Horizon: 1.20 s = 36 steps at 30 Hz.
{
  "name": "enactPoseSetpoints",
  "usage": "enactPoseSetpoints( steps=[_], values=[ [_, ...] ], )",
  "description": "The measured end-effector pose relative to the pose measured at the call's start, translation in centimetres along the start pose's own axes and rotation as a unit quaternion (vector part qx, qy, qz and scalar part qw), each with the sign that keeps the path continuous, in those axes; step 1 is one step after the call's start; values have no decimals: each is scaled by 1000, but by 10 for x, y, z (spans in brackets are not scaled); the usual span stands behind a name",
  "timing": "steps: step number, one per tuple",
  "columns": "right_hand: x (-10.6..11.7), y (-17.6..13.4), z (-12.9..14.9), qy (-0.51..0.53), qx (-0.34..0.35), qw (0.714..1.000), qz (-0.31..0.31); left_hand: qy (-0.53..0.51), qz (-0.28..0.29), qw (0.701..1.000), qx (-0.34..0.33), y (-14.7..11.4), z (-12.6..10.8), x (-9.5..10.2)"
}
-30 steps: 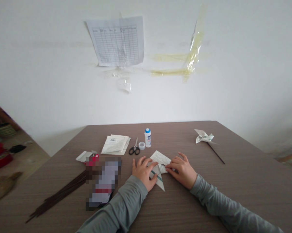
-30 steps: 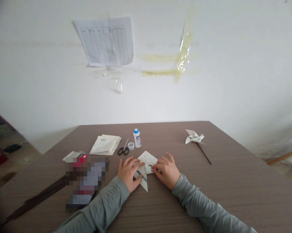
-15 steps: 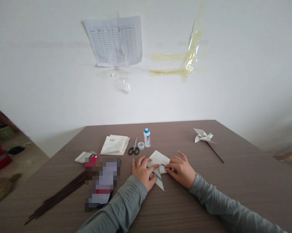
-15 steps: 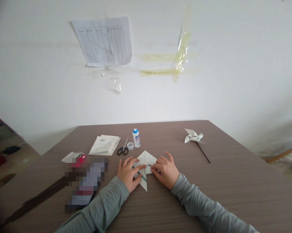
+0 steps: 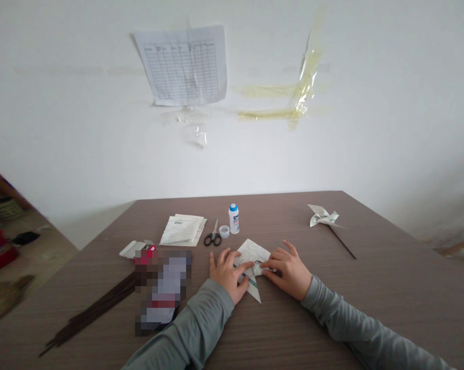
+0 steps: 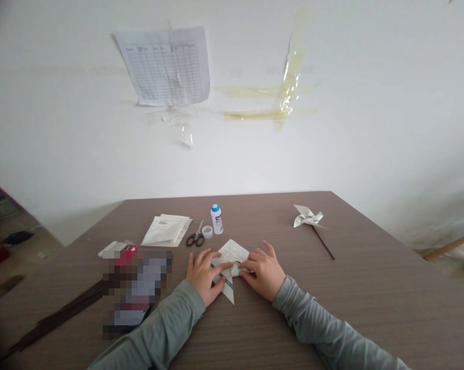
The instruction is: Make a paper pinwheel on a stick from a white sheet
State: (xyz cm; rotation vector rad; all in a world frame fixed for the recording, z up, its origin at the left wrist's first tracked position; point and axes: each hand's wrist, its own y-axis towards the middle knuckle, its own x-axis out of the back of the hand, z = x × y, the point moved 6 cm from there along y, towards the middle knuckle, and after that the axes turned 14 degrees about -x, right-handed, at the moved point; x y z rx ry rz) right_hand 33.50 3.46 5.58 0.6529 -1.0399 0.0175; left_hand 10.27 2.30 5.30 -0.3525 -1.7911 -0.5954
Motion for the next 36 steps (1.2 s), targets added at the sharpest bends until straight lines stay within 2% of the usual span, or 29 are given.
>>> enactPoseSetpoints(
  steps=[7, 10, 21, 36],
  values=[
    [1, 0, 0, -2, -20, 1000, 22, -12, 19, 1000, 8, 2, 3, 1],
    [1, 1, 1, -5, -25, 999, 32, 4, 6, 1000, 7, 2, 1, 3],
    [-1, 0, 0, -3, -8, 1000, 25, 23, -19, 999, 17, -2, -8, 5],
    [3, 0, 4, -12, -12, 1000, 15, 5, -11, 1000, 18, -2, -8, 7]
  ],
)
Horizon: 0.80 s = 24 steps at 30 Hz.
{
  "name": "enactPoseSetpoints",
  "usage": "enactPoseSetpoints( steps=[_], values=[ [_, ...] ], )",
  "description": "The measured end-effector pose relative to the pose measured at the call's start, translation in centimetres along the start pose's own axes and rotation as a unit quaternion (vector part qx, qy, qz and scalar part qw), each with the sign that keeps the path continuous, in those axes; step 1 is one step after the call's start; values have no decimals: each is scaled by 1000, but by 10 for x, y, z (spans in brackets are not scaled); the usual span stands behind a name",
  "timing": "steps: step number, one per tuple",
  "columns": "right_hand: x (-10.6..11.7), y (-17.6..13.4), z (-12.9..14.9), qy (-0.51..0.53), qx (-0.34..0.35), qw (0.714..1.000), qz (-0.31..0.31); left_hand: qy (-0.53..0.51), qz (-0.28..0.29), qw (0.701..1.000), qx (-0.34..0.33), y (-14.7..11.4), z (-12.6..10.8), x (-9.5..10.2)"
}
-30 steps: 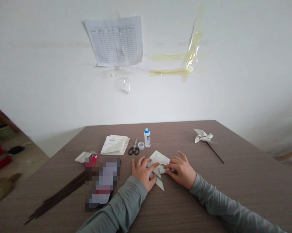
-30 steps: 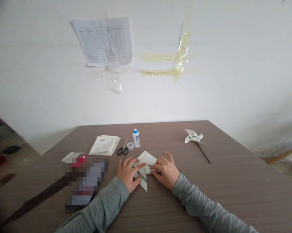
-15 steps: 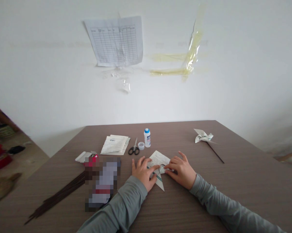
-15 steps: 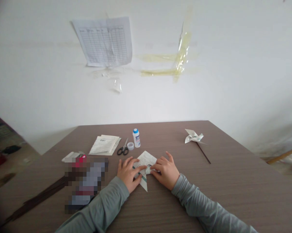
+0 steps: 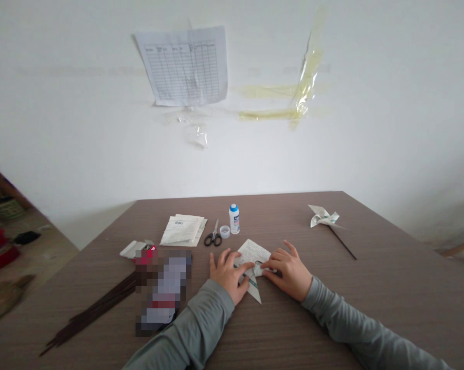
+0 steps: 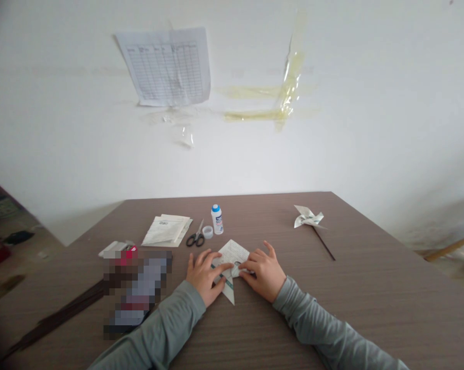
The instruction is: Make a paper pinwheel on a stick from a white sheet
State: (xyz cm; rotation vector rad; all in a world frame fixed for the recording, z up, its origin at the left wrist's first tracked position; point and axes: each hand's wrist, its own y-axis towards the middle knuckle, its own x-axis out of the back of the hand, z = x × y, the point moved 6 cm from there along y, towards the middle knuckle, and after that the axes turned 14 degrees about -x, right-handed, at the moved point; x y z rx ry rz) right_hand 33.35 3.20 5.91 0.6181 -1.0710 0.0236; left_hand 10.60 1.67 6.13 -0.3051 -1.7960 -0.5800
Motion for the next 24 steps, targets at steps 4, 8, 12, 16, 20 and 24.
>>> enactPoseSetpoints(
  steps=[4, 8, 12, 16, 20, 24],
  values=[
    [-2, 0, -2, 11, -4, 1000, 5, 6, 2, 1000, -4, 0, 0, 0],
    [-4, 1, -4, 13, -4, 1000, 14, 9, 2, 1000, -2, -1, 1, 0],
    [-4, 1, -4, 12, 1, 1000, 24, 4, 0, 1000, -2, -1, 0, 1],
    [-1, 1, -3, 17, 0, 1000, 16, 6, 0, 1000, 1, -1, -1, 2],
    [0, 1, -1, 12, 0, 1000, 8, 12, -4, 1000, -2, -1, -1, 2],
    [0, 1, -1, 0, -1, 1000, 4, 15, -3, 1000, -2, -1, 0, 0]
  ],
)
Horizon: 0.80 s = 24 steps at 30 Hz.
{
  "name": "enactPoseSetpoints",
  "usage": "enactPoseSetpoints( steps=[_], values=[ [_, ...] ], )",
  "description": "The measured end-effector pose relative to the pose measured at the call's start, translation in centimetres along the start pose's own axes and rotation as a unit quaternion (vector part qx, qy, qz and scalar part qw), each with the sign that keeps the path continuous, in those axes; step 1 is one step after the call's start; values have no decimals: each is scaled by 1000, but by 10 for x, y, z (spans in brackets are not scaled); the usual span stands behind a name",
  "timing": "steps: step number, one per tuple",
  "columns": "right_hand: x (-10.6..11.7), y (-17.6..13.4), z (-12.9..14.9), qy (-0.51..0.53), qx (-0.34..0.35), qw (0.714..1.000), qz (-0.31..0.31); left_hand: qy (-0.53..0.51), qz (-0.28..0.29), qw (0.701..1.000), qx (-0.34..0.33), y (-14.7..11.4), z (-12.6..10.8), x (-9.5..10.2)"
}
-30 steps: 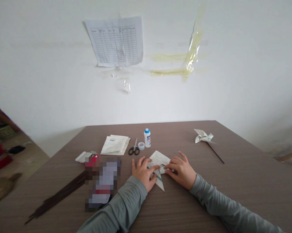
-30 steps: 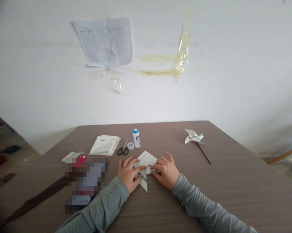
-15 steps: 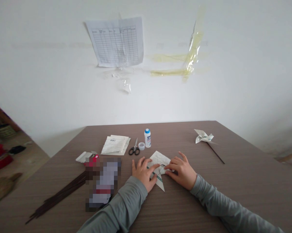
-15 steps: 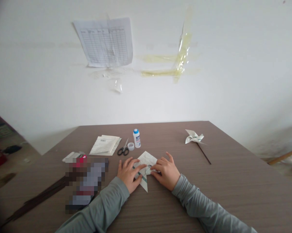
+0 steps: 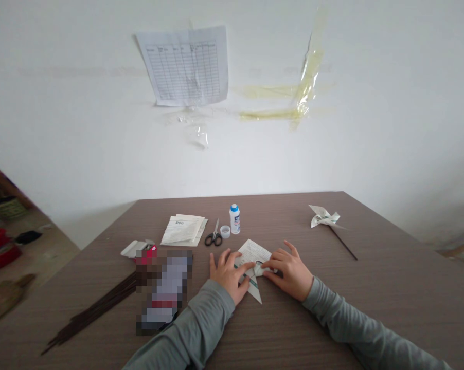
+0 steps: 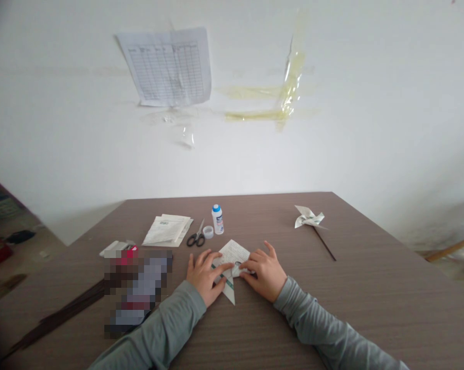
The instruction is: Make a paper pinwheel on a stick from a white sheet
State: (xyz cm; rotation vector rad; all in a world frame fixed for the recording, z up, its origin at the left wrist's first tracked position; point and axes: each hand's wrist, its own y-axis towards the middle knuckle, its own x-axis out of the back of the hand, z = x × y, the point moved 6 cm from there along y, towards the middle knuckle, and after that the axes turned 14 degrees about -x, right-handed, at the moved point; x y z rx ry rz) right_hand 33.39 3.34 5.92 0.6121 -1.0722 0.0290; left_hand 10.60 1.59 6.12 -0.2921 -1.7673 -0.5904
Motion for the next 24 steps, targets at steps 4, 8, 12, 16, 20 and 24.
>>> enactPoseSetpoints(
  steps=[4, 8, 12, 16, 20, 24],
  values=[
    [0, 0, -1, 9, 3, 1000, 5, 2, 2, 1000, -1, 0, 1, -2],
    [-1, 0, -2, 18, -10, 1000, 19, 0, -5, 1000, 1, 0, 2, -2],
    [-4, 0, -4, 18, -27, 999, 42, -5, -3, 1000, -3, 0, 1, -1],
    [-6, 0, -4, 9, -20, 999, 45, -2, 5, 1000, 3, 1, 1, -1],
    [-3, 0, -3, 11, -5, 1000, 21, -13, 28, 999, 10, 3, 5, -1],
    [-2, 0, -1, 12, 9, 1000, 19, -21, 52, 998, 10, 6, 9, 0]
  ],
)
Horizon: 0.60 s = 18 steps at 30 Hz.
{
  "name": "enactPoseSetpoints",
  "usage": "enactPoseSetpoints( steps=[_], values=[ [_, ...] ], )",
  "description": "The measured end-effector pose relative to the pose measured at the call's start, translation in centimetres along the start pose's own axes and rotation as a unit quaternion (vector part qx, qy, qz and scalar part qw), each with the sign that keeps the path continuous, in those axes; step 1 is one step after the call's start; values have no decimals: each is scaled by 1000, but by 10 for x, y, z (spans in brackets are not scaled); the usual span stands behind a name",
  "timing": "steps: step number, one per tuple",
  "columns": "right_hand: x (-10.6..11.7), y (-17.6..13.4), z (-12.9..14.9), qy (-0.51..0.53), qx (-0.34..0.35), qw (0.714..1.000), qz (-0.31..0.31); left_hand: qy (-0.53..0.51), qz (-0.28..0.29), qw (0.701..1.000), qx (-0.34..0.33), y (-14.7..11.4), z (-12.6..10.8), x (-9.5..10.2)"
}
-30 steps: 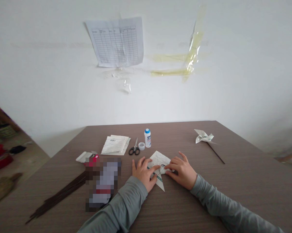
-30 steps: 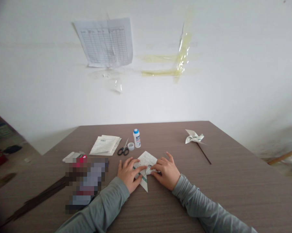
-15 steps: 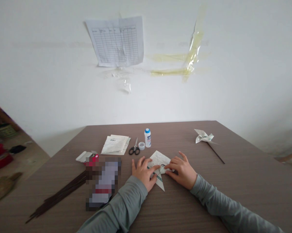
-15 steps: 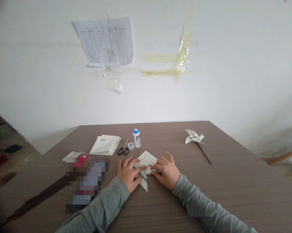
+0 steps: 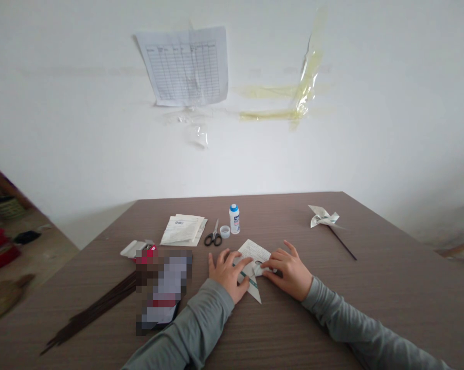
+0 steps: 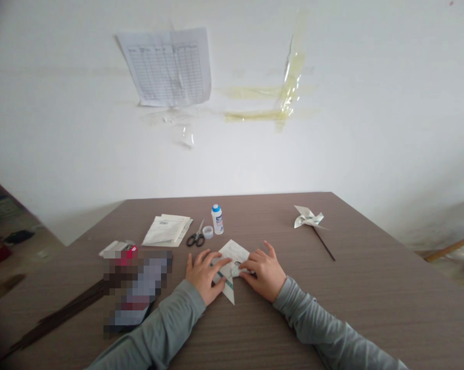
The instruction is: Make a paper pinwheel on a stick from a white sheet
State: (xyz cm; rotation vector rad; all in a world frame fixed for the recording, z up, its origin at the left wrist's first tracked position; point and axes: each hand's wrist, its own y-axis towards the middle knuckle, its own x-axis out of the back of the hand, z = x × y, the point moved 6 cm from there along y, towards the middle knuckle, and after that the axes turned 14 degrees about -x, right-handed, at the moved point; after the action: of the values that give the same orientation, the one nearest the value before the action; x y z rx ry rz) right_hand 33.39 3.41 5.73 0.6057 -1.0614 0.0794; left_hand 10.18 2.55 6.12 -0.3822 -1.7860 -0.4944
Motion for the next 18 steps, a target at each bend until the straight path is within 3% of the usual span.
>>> enactPoseSetpoints(
  steps=[18],
  values=[
    [0, -1, 1, -4, 4, 1000, -12, -10, 20, 1000, 6, 1, 0, 0]
  ],
)
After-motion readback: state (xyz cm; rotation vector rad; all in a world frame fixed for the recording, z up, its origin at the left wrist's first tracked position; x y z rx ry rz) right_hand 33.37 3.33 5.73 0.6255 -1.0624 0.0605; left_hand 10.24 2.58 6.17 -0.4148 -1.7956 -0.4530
